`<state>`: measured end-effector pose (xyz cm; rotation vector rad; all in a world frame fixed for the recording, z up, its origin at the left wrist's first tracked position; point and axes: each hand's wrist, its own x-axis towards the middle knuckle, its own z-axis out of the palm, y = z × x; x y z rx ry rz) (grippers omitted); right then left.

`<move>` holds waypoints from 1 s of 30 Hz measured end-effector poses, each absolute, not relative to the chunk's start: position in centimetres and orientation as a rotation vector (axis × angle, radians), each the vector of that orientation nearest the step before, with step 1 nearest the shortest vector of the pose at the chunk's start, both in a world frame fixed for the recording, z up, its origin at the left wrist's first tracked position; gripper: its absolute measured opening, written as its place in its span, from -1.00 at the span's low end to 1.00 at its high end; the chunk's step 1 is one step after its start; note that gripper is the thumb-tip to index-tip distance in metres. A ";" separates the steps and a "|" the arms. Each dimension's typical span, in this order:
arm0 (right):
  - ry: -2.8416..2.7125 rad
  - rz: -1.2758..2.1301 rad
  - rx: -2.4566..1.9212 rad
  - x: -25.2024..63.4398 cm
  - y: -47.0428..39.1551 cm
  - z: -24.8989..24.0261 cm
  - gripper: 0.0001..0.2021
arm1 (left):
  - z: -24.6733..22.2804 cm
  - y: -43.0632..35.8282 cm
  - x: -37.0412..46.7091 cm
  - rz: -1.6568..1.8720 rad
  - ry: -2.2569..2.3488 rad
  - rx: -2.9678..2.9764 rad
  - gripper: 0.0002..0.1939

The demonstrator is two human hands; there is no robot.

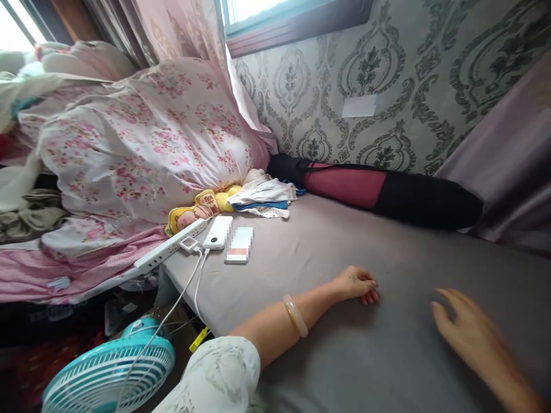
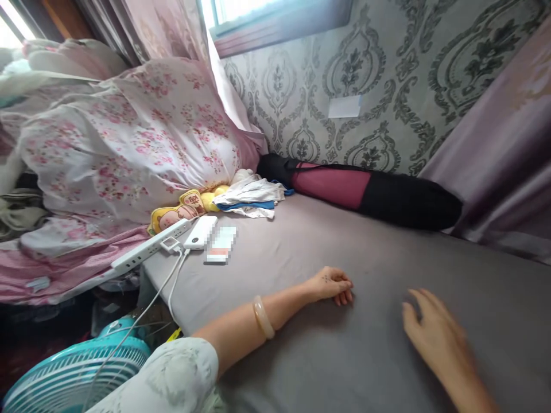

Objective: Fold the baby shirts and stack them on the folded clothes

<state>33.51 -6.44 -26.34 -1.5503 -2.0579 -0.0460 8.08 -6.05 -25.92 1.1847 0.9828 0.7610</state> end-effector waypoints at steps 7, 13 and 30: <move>-2.241 0.074 -1.497 21.3 -4.5 -29.1 -0.46 | -24.2 -3.6 1.6 0.835 1.269 1.107 -0.87; -2.224 0.035 -1.572 19.6 -5.5 -29.6 -0.42 | -21.5 -1.4 -10.7 1.057 1.861 1.251 -0.90; -2.268 -0.082 -1.603 19.0 -6.4 -29.2 -0.45 | -19.5 1.4 -29.8 1.054 2.549 1.258 -0.59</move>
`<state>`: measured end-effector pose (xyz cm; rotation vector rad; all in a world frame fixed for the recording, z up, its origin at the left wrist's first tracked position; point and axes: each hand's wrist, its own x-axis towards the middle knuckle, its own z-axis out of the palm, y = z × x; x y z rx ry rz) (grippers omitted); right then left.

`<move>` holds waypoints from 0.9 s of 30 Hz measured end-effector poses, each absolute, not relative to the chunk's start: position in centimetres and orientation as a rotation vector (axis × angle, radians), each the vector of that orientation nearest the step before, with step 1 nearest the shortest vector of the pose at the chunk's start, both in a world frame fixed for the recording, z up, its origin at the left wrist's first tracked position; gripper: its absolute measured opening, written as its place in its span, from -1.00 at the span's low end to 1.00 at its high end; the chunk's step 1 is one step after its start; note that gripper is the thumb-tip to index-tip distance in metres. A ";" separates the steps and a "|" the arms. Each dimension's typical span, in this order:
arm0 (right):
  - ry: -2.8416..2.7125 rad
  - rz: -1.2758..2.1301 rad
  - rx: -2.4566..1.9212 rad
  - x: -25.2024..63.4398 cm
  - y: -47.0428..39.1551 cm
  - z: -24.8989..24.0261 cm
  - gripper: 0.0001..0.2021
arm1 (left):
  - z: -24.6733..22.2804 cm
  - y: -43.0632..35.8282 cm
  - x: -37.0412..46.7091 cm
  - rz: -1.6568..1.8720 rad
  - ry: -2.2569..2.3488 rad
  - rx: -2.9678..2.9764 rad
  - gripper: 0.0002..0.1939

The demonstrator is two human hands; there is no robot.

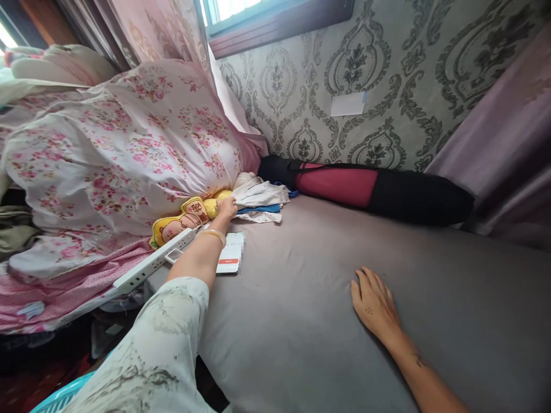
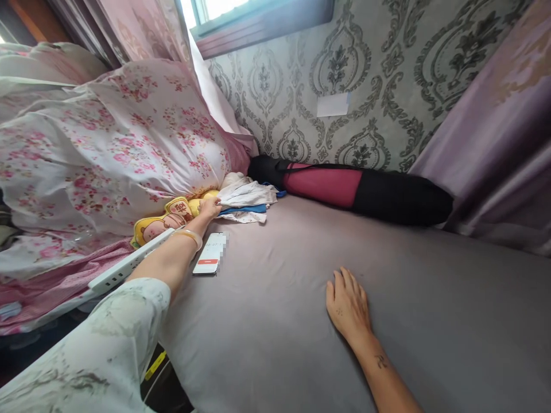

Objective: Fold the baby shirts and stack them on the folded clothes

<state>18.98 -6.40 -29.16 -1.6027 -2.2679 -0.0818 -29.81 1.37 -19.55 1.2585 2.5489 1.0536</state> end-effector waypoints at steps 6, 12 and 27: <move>-2.281 -0.086 -1.629 18.9 -6.6 -28.9 -0.46 | -20.9 2.4 -30.8 1.229 2.566 1.342 -0.59; -2.261 -0.086 -1.599 19.0 -6.6 -29.1 -0.51 | -19.7 2.8 -28.7 1.214 2.675 1.393 -0.88; -2.260 -0.041 -1.610 18.7 -6.8 -28.6 -0.52 | -16.0 4.8 -16.3 1.684 1.727 1.520 -0.89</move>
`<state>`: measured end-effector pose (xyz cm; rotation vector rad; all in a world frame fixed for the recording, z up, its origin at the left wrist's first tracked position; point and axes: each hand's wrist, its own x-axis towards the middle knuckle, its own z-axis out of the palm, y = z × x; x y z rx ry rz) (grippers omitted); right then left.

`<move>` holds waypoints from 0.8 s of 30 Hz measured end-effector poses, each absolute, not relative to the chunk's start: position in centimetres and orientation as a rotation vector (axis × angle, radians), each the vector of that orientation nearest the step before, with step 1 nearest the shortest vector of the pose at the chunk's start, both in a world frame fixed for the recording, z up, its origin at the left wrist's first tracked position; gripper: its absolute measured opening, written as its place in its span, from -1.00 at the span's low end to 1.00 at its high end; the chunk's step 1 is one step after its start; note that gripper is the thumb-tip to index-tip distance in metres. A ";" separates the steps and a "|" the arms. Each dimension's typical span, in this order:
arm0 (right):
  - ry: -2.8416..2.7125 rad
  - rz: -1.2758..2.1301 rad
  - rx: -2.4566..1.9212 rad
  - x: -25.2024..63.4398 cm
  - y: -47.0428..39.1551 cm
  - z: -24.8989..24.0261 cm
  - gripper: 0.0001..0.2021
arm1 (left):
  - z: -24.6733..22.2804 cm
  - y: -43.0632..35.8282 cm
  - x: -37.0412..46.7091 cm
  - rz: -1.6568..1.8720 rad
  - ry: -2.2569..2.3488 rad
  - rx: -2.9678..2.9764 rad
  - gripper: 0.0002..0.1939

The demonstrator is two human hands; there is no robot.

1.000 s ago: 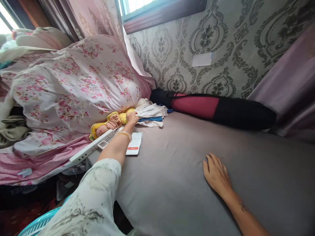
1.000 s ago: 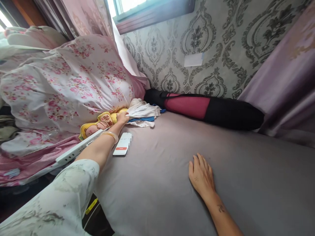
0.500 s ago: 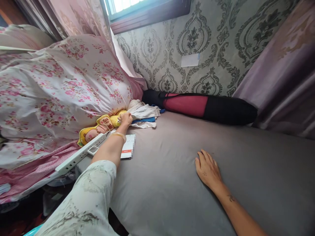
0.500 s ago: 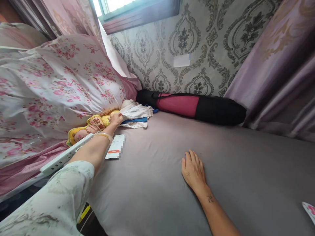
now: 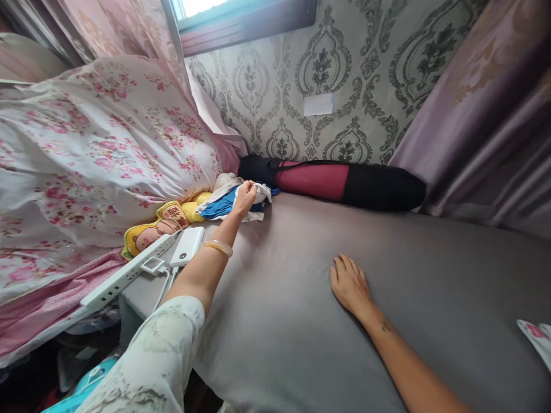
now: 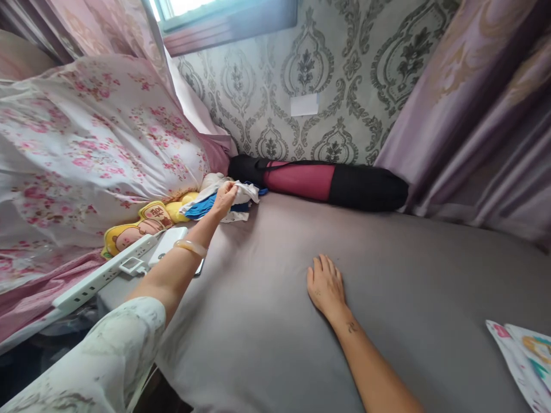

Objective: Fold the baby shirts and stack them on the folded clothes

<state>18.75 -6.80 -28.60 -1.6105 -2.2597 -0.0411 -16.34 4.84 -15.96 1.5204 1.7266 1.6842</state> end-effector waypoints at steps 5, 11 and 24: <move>-2.256 0.004 -1.599 18.8 -6.9 -28.4 -0.55 | -16.2 3.0 -10.3 1.584 1.453 1.351 -0.86; -2.214 0.119 -1.554 18.9 -7.1 -28.1 -0.58 | -17.5 1.4 -3.7 1.491 1.213 1.230 -0.88; -1.909 0.342 -1.174 19.6 -6.7 -25.7 -0.52 | -17.3 -4.2 6.5 1.092 0.985 1.236 -0.84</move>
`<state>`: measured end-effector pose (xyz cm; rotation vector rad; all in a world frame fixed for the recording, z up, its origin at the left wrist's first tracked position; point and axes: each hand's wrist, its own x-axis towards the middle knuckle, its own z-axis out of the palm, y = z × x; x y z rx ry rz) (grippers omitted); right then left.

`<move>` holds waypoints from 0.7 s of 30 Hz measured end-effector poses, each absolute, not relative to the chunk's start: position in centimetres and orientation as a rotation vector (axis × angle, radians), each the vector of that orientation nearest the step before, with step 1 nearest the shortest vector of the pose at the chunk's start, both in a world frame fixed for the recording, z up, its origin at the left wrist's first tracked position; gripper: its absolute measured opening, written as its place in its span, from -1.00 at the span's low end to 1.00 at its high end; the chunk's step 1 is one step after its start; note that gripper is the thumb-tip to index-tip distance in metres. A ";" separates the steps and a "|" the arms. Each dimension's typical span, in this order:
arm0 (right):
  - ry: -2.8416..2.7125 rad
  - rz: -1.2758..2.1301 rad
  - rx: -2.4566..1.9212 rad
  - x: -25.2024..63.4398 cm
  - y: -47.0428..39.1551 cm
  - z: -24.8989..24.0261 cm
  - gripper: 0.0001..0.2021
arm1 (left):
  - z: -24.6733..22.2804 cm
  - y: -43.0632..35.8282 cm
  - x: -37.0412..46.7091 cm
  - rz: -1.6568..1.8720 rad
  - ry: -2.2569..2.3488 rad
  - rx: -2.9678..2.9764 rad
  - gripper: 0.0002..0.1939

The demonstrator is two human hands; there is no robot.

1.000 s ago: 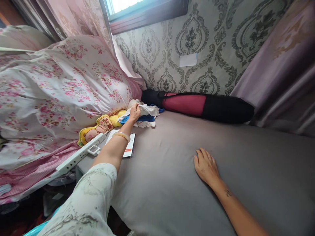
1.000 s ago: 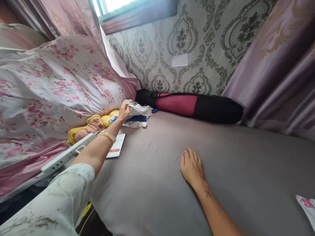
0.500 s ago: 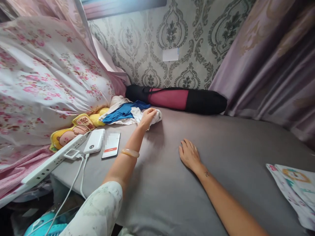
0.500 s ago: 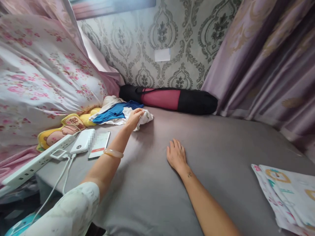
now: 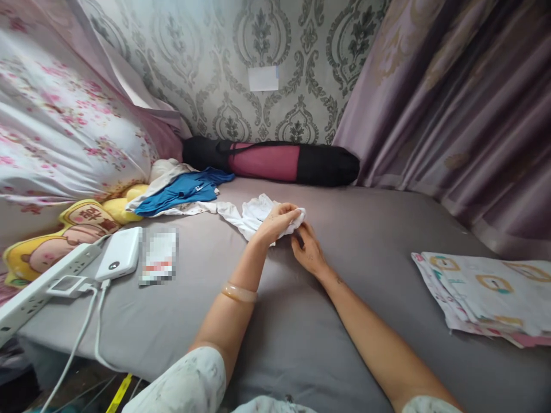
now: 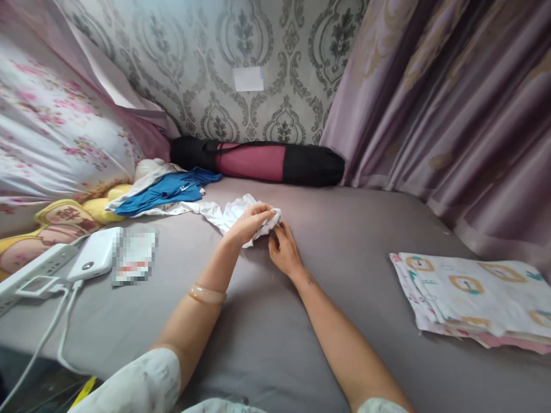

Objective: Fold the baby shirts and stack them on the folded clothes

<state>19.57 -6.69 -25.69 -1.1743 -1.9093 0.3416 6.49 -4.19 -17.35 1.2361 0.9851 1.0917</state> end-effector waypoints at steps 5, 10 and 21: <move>-1.913 0.369 -1.259 19.8 -6.5 -25.9 -0.48 | -17.4 -4.8 6.3 0.989 0.923 1.324 -0.86; -1.844 0.348 -1.307 21.1 -5.4 -25.8 -0.54 | -16.6 -5.2 4.8 0.884 0.859 1.525 -0.79; -1.709 0.198 -1.345 25.7 -7.5 -15.9 -0.83 | -16.4 -5.1 3.0 0.929 1.074 1.904 -0.38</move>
